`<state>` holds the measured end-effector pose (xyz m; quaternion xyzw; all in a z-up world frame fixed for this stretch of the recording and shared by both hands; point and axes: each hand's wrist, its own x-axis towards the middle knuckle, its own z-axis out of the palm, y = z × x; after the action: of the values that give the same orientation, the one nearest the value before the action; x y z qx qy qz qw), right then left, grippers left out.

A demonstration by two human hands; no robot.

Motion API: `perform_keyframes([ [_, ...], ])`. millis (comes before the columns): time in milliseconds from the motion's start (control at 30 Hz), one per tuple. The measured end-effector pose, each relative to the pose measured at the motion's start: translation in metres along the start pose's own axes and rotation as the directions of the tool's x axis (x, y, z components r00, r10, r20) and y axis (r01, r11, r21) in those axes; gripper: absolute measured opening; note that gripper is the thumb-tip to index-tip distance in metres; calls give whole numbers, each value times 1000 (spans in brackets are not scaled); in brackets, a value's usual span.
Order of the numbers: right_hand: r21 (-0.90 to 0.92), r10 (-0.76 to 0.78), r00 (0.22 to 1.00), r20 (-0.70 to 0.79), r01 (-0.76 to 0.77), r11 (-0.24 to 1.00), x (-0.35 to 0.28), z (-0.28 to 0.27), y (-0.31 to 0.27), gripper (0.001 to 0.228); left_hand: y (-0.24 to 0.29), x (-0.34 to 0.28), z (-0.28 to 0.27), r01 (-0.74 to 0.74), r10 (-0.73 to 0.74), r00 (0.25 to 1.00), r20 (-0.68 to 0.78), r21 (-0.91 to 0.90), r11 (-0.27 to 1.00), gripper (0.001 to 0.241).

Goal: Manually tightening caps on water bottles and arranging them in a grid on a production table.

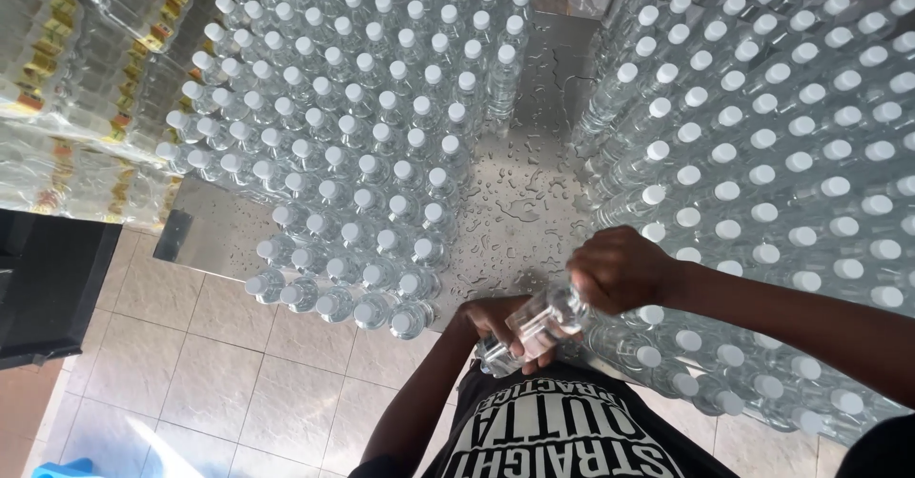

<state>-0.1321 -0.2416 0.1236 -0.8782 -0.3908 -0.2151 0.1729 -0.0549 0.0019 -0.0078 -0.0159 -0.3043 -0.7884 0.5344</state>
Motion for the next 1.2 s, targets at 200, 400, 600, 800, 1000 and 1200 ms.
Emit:
perform_keyframes([
  [200,281,752,400,523,-915,291,-52,67,41,68,46,1,52,210,48,754,-655,309,928,83],
  [400,138,520,515,682,-788,599,-137,148,55,46,39,43,118,972,323,198,-926,228,56,87],
  [600,-174,136,-277,951,-847,-503,-46,77,55,73,29,56,110,794,562,396,-726,-37,-607,88],
  [800,171,647,31,762,-973,-155,56,-14,79,58,61,49,55,955,721,293,-628,222,-195,100],
  [1000,308,823,338,456,-928,210,80,2,113,31,100,59,63,917,731,83,-677,340,210,122],
  [1200,-73,799,480,363,-840,538,68,81,199,36,76,34,73,908,526,107,-844,298,294,105],
])
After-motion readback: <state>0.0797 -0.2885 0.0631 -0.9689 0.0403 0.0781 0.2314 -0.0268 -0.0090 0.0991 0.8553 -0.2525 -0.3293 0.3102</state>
